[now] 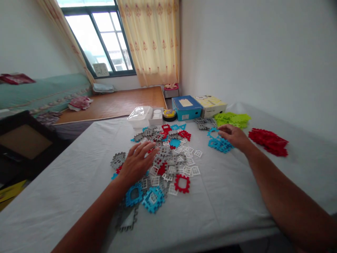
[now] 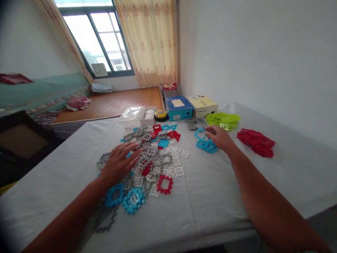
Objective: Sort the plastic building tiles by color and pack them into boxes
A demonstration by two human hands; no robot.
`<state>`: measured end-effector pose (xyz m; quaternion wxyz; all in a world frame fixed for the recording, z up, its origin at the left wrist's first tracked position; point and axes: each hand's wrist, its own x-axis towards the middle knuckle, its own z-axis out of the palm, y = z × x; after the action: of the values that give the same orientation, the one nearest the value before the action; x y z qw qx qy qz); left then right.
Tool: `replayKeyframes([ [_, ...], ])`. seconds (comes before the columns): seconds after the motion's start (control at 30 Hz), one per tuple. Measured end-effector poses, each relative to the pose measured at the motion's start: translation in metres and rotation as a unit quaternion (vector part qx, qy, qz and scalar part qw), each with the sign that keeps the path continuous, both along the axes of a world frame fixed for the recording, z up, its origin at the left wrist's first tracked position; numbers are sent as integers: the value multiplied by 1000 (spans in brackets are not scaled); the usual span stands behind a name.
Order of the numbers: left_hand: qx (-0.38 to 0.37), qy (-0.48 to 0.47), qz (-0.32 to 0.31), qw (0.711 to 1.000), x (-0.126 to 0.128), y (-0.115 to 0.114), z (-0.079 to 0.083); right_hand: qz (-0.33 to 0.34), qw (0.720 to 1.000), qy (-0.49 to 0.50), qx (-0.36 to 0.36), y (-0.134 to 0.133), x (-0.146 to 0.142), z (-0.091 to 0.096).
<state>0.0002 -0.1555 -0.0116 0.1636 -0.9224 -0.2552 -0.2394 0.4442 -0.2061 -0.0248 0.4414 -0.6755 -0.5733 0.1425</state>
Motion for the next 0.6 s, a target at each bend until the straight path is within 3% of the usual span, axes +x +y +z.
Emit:
replayKeyframes([
  [0.1,-24,-59,82,995,-22,23,-4,-42,995,-28,-87,-4,58,-9],
  [0.2,-63,-112,143,981,-44,46,-10,-45,983,-104,-145,-10,79,-14],
  [0.37,-159,-164,219,949,-73,66,-19,-102,961,-238,-95,-8,63,-13],
  [0.47,-243,-109,222,938,-77,65,-22,-81,966,-228,-91,-4,44,-12],
  [0.6,-317,-2,179,931,-72,57,-23,-27,968,-241,-65,0,22,-14],
])
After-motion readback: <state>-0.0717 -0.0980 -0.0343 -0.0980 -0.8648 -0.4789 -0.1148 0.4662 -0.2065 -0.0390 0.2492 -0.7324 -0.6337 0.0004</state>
